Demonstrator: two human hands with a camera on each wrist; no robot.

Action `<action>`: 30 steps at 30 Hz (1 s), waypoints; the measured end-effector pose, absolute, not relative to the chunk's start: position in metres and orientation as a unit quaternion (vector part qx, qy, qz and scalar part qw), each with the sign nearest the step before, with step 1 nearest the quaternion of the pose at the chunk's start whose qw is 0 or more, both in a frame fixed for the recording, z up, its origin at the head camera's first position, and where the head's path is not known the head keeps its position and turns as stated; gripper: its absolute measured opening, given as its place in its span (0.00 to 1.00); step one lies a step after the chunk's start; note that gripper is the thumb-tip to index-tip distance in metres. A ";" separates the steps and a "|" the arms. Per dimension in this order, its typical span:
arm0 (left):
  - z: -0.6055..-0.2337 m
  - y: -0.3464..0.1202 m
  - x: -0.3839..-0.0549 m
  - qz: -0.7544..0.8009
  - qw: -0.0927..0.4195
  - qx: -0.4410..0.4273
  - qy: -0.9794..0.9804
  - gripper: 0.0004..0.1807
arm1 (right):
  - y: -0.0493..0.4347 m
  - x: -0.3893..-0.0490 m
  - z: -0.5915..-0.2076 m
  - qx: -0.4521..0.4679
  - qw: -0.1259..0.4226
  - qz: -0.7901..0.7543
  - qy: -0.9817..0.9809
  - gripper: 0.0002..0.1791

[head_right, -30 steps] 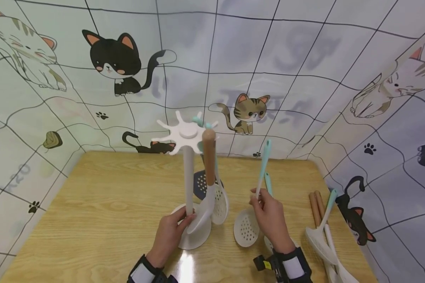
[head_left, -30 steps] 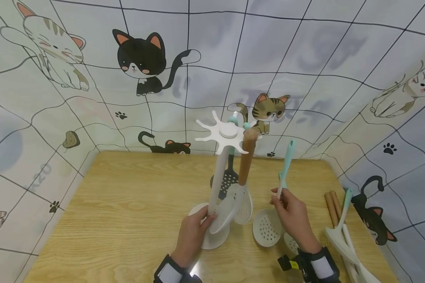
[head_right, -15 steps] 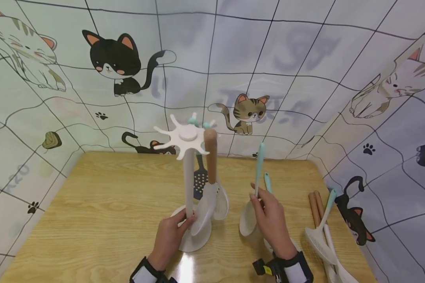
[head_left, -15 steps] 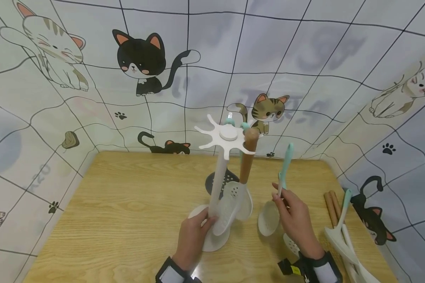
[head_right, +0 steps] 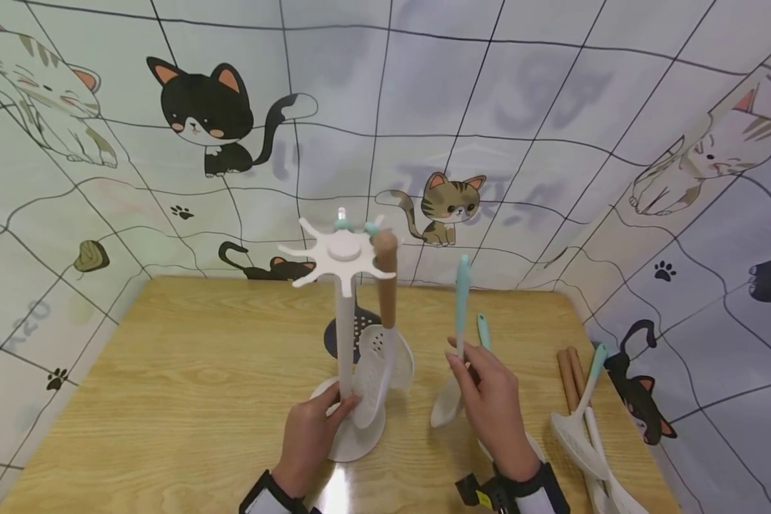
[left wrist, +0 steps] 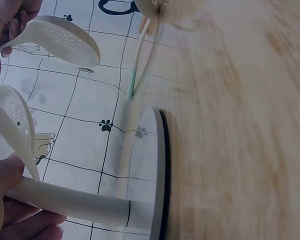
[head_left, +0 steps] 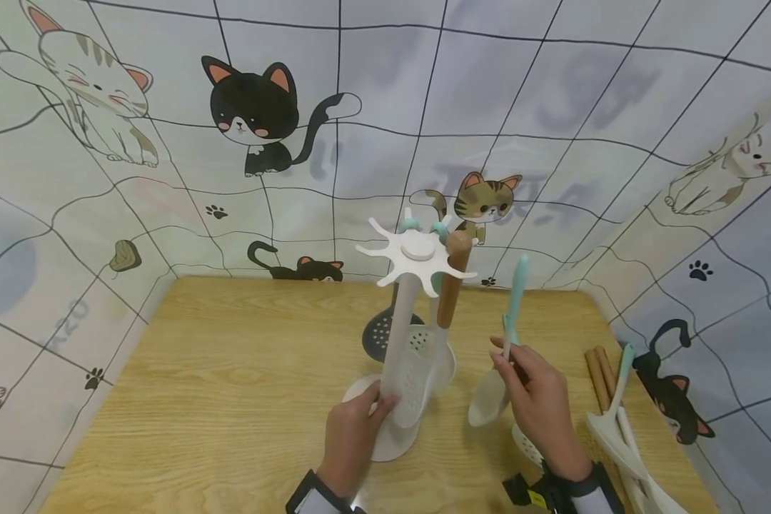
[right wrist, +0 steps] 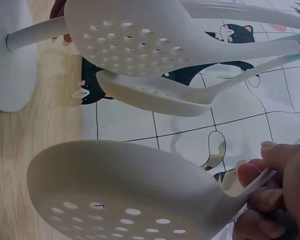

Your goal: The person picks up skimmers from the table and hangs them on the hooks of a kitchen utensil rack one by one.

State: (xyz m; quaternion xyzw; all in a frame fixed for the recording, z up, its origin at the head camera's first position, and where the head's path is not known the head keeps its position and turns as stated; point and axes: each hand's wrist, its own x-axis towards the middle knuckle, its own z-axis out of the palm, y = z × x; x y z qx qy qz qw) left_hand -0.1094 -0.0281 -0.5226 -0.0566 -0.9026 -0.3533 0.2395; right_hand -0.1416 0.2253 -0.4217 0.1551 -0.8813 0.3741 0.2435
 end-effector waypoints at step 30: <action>-0.515 -0.039 -0.109 -0.438 0.151 -0.096 -0.881 0.17 | 0.202 -0.114 -0.374 0.256 0.298 0.377 -0.839 0.22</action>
